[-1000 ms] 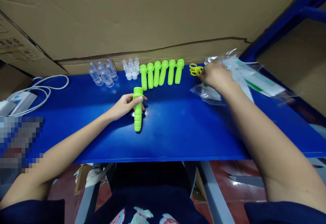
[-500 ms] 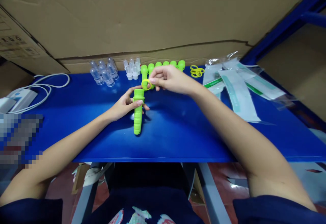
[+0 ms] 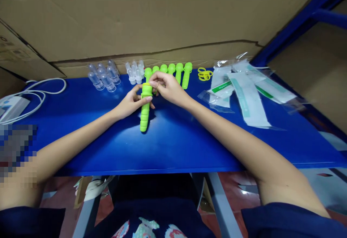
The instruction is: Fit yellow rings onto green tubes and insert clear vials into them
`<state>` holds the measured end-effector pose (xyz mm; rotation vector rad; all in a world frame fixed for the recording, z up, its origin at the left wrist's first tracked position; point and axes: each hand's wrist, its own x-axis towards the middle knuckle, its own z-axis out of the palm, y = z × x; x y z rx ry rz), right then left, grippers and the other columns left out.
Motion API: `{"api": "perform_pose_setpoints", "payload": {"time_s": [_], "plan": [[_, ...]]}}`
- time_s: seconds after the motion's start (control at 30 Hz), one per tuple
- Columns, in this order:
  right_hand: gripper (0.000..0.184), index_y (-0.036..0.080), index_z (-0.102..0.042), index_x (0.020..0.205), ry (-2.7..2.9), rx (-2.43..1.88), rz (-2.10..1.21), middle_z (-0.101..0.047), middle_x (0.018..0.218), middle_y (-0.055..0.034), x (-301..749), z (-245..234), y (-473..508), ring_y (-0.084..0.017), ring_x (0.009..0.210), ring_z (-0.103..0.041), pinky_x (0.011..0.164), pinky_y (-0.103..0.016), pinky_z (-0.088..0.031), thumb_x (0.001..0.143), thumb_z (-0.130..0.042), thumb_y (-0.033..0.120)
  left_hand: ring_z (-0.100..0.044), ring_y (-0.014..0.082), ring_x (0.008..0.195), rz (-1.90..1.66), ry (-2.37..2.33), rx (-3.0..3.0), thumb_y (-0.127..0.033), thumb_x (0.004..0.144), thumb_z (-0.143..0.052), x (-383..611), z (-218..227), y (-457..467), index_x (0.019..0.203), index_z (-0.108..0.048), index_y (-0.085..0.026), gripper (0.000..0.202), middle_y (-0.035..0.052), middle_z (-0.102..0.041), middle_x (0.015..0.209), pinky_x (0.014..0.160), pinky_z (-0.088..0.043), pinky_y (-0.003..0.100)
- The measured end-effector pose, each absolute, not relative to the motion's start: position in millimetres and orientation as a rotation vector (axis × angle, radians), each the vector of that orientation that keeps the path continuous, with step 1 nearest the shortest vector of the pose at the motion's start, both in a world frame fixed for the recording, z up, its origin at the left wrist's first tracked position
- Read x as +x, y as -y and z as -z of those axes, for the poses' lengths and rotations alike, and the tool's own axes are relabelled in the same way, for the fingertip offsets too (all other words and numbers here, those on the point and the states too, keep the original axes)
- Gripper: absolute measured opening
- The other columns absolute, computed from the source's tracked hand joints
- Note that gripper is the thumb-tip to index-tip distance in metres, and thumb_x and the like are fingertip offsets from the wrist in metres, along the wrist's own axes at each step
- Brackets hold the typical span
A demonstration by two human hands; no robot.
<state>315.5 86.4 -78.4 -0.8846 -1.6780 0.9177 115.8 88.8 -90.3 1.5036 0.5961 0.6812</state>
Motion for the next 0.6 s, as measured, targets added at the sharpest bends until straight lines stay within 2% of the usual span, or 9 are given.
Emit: {"api": "perform_pose_setpoints", "payload": {"time_s": [0.13, 0.23, 0.37, 0.47, 0.6], "plan": [[0.052, 0.021, -0.061, 0.089, 1.664, -0.880, -0.882, -0.058, 0.071, 0.0007, 312.6, 92.0, -89.1, -0.013, 0.060, -0.055, 0.053, -0.028, -0.045, 0.086, -0.075, 0.070, -0.073, 0.0167, 0.058, -0.666, -0.666, 1.513, -0.067, 0.072, -0.086, 115.2, 90.5, -90.9, 0.113, -0.042, -0.021, 0.075, -0.0006, -0.077, 0.071, 0.055, -0.051, 0.024], [0.056, 0.020, -0.061, 0.089, 1.635, -0.879, -0.859, -0.058, 0.070, 0.0010, 306.4, 94.5, -82.4, -0.011, 0.056, -0.051, 0.053, -0.028, -0.041, 0.087, -0.070, 0.075, -0.072, 0.0164, 0.057, -0.648, -0.742, 1.527, -0.064, 0.073, -0.087, 112.2, 89.8, -87.5, 0.107, -0.040, -0.023, 0.071, -0.0021, -0.076, 0.069, 0.055, -0.051, 0.024], [0.052, 0.020, -0.062, 0.087, 1.628, -0.925, -0.860, -0.054, 0.071, 0.0012, 304.0, 84.5, -70.5, -0.010, 0.055, -0.042, 0.050, -0.028, -0.030, 0.086, -0.075, 0.071, -0.073, 0.0159, 0.061, -0.632, -0.712, 1.536, -0.062, 0.073, -0.087, 111.0, 90.3, -86.1, 0.098, -0.037, -0.024, 0.068, -0.0016, -0.076, 0.070, 0.059, -0.054, 0.025], [0.053, 0.022, -0.062, 0.087, 1.645, -0.959, -1.008, -0.051, 0.067, 0.0025, 307.4, 77.2, -67.8, -0.011, 0.055, -0.040, 0.050, -0.027, -0.029, 0.079, -0.082, 0.070, -0.074, 0.0166, 0.065, -0.635, -0.682, 1.554, -0.060, 0.075, -0.087, 111.3, 92.1, -86.8, 0.096, -0.036, -0.024, 0.066, -0.0008, -0.075, 0.072, 0.060, -0.054, 0.025], [0.063, 0.021, -0.058, 0.085, 1.606, -0.926, -1.265, -0.056, 0.067, 0.0030, 311.6, 78.8, -74.7, -0.009, 0.056, -0.042, 0.050, -0.025, -0.030, 0.066, -0.091, 0.070, -0.076, 0.0189, 0.069, -0.683, -0.634, 1.528, -0.060, 0.072, -0.090, 111.7, 93.9, -86.4, 0.093, -0.036, -0.025, 0.068, 0.0020, -0.076, 0.082, 0.065, -0.060, 0.031]]}}
